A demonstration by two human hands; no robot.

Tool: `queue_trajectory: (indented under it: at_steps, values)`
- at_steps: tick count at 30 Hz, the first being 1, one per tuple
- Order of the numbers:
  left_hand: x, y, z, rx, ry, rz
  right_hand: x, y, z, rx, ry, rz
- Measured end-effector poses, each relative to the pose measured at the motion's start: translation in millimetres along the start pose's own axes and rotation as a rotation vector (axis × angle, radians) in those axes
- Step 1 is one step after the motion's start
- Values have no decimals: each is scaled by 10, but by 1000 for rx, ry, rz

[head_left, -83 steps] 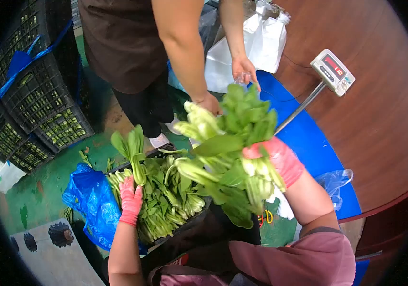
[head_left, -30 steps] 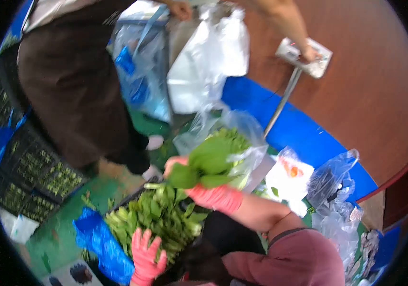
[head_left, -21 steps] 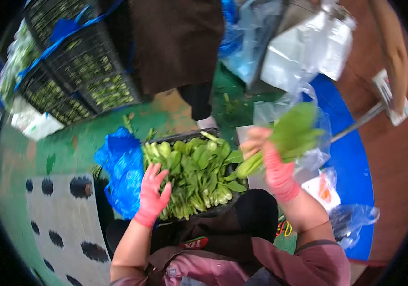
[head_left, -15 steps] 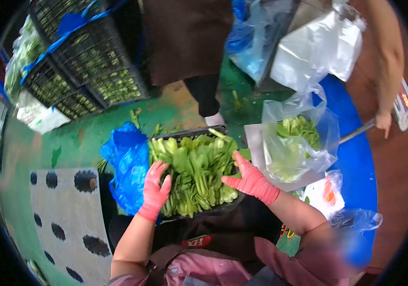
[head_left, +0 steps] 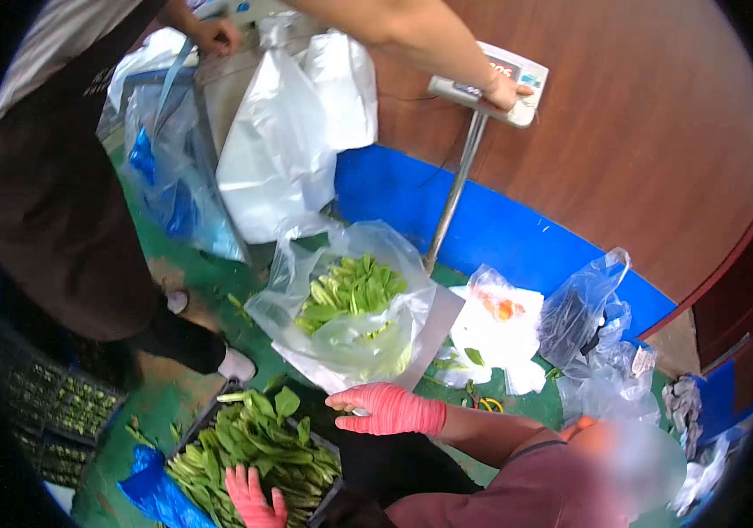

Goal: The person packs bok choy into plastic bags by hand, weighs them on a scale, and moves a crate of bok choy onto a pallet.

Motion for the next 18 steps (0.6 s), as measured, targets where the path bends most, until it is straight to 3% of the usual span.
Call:
queue_trajectory:
  at_steps: [4, 7, 8, 10, 13, 15, 16, 18]
  values:
    - [130, -166, 7, 32, -93, 3, 73, 237, -39, 115, 41, 28]
    - [139, -440, -62, -173, -88, -194, 171, 196, 22, 154, 42, -136]
    - [173, -391, -74, -84, -120, -171, 236, 223, 106, 148, 18, -185]
    - [132, -328, -115, -67, -40, -79, 621, 247, 417, 256, -132, -84]
    - [401, 54, -236, -15, -16, -49, 1749, 69, 1297, 481, -604, -232]
    - [441, 176, -310, 33, -5, -67, 2615, -99, 2126, 685, -753, 170]
    - [442, 213, -340, 41, 21, -57, 3191, -293, 2683, 785, -890, 159]
    - [396, 208, -359, 25, 19, -76, 3404, -180, 3345, 849, -1140, 285]
Point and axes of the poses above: each hand's wrist, its own z-axis away from the middle knuckle, its own y-axis out of the back of the hand, x = y × z, the point moved 7 cm from there along -z, towards the middle knuckle, and after that the axes turned 14 degrees about y, right-handed, at the moved point
